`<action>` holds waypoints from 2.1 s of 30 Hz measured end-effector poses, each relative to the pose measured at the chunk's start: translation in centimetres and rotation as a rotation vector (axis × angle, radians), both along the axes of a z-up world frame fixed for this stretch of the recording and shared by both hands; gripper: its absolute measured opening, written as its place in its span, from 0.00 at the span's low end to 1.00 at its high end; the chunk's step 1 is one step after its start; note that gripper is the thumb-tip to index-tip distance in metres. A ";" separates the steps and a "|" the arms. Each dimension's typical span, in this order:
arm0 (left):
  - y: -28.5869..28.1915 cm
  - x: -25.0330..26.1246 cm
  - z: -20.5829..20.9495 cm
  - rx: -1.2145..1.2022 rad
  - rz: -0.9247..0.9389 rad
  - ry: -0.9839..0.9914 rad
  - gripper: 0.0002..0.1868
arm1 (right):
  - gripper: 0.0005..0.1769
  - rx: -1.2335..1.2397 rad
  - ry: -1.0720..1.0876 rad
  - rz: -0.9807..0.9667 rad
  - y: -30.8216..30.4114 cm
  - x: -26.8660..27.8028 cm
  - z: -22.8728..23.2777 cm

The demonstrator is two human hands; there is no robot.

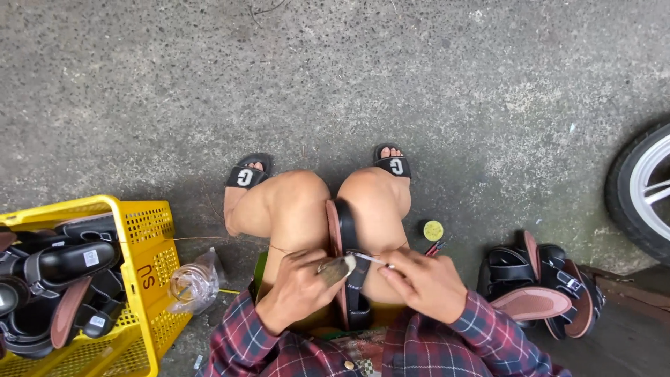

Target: Hand-stitching a shoe sole using an awl and thread while sitting on the floor.

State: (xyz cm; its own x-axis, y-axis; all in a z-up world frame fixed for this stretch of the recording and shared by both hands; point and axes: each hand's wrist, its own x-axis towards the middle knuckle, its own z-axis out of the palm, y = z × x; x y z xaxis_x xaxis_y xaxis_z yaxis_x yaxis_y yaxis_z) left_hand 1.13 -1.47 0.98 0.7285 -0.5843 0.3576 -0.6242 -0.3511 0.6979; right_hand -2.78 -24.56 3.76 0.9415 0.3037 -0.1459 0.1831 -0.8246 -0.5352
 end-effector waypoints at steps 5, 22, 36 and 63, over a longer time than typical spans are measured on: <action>1.4 -1.4 -2.5 0.031 0.039 0.007 0.04 | 0.07 -0.002 -0.080 0.017 1.0 -0.3 -0.7; 1.4 -1.5 -2.7 0.019 0.068 -0.015 0.06 | 0.06 0.168 0.010 0.017 1.0 1.1 0.4; 3.5 -1.1 -1.6 0.074 0.242 0.594 0.10 | 0.20 0.387 0.096 -0.087 1.8 2.2 0.8; 0.7 0.2 -5.4 -1.595 -0.021 1.369 0.05 | 0.05 0.161 0.212 0.003 3.1 3.3 1.3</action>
State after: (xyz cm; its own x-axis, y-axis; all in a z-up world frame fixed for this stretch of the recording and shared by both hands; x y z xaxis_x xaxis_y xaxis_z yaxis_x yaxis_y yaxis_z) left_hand 1.35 -0.80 -4.46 0.8978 -0.3954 -0.1938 0.4328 0.8734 0.2232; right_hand 0.47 -21.48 5.10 0.8943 0.3416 -0.2892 0.0553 -0.7255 -0.6860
